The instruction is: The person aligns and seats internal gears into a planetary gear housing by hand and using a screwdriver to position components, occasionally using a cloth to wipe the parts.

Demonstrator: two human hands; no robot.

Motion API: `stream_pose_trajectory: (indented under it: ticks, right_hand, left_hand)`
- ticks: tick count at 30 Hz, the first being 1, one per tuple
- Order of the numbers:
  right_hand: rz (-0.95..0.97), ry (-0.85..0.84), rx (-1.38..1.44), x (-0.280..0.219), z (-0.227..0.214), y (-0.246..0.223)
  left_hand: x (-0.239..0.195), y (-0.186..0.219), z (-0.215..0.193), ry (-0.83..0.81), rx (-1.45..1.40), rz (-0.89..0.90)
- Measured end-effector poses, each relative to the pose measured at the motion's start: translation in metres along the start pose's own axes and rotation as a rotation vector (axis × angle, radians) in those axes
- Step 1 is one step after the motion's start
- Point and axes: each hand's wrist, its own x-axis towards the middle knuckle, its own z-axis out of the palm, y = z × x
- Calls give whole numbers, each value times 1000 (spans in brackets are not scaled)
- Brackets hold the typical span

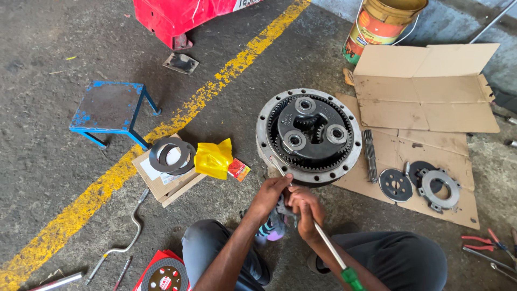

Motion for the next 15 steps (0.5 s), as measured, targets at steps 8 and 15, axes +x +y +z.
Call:
stream_pose_trajectory:
  ticks: [8,15]
  right_hand:
    - [113,-150,-82,25,-15,-38]
    - [276,-276,-1,75,-22,-55]
  left_hand:
    - [-7,8,15,34,-210,-19]
    - [-2,36,25,4,-547,-123]
